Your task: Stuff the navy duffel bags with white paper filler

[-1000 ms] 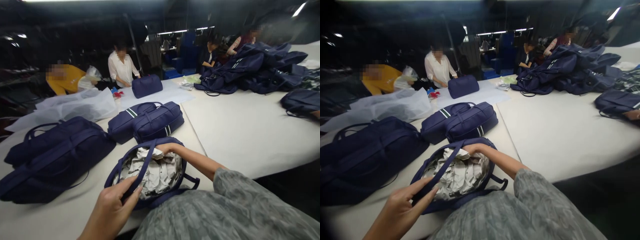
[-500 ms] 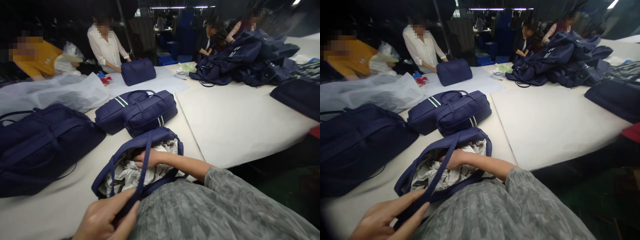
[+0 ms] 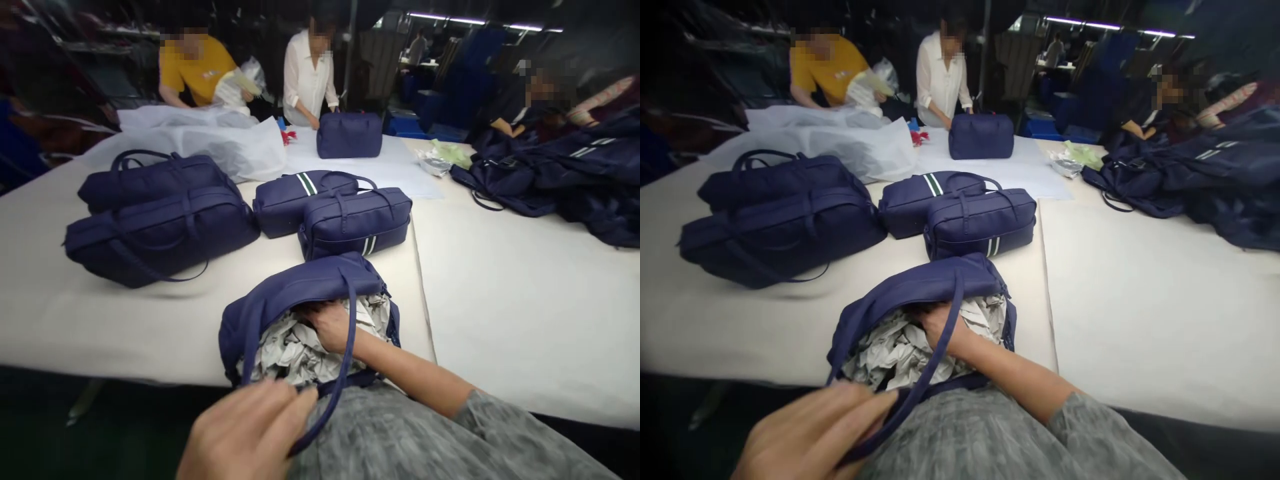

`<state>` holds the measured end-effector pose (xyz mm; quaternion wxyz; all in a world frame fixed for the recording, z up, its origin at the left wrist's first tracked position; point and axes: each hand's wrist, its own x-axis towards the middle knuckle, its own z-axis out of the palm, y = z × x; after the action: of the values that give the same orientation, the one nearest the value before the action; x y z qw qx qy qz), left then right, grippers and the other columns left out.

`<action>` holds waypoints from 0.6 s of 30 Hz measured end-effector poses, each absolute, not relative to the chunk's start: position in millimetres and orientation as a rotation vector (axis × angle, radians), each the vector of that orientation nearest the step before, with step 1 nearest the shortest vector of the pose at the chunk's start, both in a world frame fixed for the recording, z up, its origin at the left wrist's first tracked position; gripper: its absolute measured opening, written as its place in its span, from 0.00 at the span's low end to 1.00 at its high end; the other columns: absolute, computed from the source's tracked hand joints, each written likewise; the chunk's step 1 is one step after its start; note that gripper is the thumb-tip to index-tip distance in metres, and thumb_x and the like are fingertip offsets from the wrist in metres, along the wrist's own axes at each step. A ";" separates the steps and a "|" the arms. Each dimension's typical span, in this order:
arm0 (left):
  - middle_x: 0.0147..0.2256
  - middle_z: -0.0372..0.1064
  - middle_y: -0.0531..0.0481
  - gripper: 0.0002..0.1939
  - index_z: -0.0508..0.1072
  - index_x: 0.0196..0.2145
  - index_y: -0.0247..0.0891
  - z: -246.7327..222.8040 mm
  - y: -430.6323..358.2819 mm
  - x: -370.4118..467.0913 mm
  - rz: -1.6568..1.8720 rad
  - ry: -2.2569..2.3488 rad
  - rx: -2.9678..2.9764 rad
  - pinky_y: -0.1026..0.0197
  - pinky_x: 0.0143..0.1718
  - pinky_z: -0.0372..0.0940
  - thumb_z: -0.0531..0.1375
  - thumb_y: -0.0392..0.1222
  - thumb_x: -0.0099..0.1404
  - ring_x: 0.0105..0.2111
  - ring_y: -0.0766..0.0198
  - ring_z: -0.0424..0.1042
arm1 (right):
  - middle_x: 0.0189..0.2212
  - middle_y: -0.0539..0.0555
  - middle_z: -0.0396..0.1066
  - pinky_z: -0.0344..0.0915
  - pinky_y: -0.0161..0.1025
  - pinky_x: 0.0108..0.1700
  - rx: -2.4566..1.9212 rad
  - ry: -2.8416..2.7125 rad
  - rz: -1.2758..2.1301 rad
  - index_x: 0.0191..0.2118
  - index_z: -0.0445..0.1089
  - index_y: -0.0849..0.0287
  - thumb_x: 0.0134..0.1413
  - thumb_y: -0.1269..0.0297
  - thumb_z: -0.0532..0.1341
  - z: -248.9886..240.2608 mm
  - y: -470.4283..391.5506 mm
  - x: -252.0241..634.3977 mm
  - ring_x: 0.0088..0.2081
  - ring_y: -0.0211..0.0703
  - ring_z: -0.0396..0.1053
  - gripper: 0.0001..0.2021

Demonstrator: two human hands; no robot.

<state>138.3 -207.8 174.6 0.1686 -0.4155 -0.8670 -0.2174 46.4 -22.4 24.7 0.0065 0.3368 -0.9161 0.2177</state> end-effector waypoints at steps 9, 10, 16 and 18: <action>0.42 0.70 0.36 0.28 0.62 0.61 0.22 77.3 -246.0 91.4 -0.119 -2.708 -0.347 0.41 0.58 0.60 0.59 0.35 0.65 0.46 0.47 0.68 | 0.44 0.64 0.72 0.62 0.51 0.54 1.268 -2.733 0.481 0.44 0.74 0.65 0.61 0.66 0.55 69.1 -38.2 50.1 0.50 0.54 0.66 0.13; 0.38 0.70 0.39 0.25 0.65 0.58 0.22 74.1 -249.0 90.9 -0.136 -2.717 -0.323 0.44 0.55 0.63 0.58 0.32 0.64 0.42 0.49 0.69 | 0.41 0.63 0.73 0.62 0.52 0.53 1.264 -2.736 0.456 0.42 0.74 0.64 0.63 0.64 0.54 76.0 -44.0 51.3 0.48 0.54 0.66 0.13; 0.30 0.68 0.46 0.13 0.72 0.47 0.27 66.1 -258.9 96.1 -0.358 -2.597 -0.308 0.53 0.33 0.62 0.54 0.30 0.65 0.30 0.56 0.66 | 0.42 0.65 0.71 0.66 0.51 0.50 1.292 -2.746 0.489 0.43 0.71 0.66 0.66 0.58 0.53 79.7 -78.9 63.9 0.46 0.53 0.65 0.16; 0.28 0.66 0.47 0.12 0.73 0.46 0.26 62.0 -257.6 97.9 -0.424 -2.480 -0.294 0.54 0.31 0.59 0.54 0.31 0.66 0.28 0.57 0.64 | 0.43 0.65 0.72 0.67 0.50 0.51 1.436 -2.746 0.467 0.45 0.70 0.67 0.66 0.61 0.51 66.3 -88.4 67.3 0.47 0.53 0.66 0.15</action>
<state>97.9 -257.6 62.0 0.2997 -0.1108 -0.9341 -0.1595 67.3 -88.4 66.3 0.0038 0.4583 -0.8762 0.1490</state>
